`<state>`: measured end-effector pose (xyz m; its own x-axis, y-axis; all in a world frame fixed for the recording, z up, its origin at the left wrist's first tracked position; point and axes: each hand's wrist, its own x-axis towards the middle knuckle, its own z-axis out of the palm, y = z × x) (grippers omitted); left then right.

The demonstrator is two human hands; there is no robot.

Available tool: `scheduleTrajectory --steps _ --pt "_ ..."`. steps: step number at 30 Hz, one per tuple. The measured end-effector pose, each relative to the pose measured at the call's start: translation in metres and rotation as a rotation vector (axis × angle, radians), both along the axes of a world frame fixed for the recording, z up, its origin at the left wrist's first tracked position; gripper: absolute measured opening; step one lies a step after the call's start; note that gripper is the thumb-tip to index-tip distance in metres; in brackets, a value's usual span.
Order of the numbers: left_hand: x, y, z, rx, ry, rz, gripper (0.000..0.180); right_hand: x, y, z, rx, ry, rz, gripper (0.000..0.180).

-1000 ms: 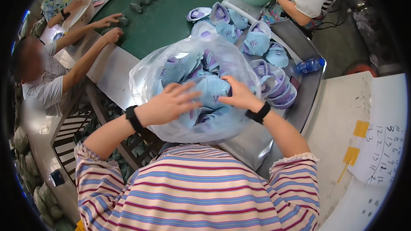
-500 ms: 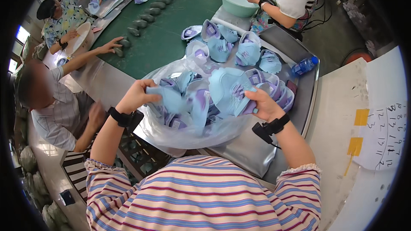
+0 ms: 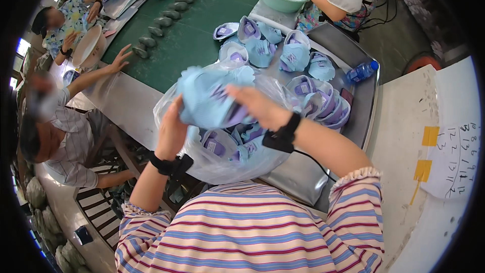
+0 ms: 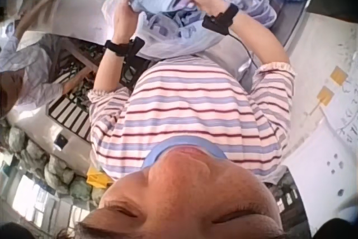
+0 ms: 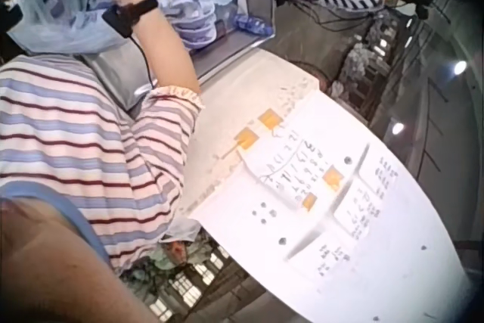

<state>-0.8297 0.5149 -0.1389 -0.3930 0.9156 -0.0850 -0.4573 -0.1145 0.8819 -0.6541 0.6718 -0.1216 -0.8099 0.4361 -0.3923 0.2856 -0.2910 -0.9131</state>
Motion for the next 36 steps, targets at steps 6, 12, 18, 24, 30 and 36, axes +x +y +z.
scheduleTrajectory --steps 6,12,18,24,30,36 --pt "-0.004 -0.042 -0.016 -0.131 0.222 0.401 0.047 -0.007 -0.012 0.001 1.079 -0.11 0.303 0.056" --pt "-0.042 -0.027 0.012 -0.085 0.806 0.498 0.042 -0.022 0.042 0.004 1.202 -0.539 0.204 0.035" --pt "-0.056 0.007 0.052 0.069 1.49 0.189 0.044 -0.033 0.025 0.062 1.017 0.279 0.47 0.03" --pt "-0.035 0.048 0.035 0.123 1.074 -0.233 0.028 -0.031 0.0 0.066 1.217 0.255 0.359 0.042" --pt "-0.193 0.083 0.023 -0.016 0.688 0.423 0.021 0.056 0.054 0.12 0.645 -0.261 0.3 0.039" --pt "-0.422 0.111 -0.02 -0.331 0.88 0.763 0.055 0.119 0.052 0.207 0.733 -0.451 -0.078 0.036"
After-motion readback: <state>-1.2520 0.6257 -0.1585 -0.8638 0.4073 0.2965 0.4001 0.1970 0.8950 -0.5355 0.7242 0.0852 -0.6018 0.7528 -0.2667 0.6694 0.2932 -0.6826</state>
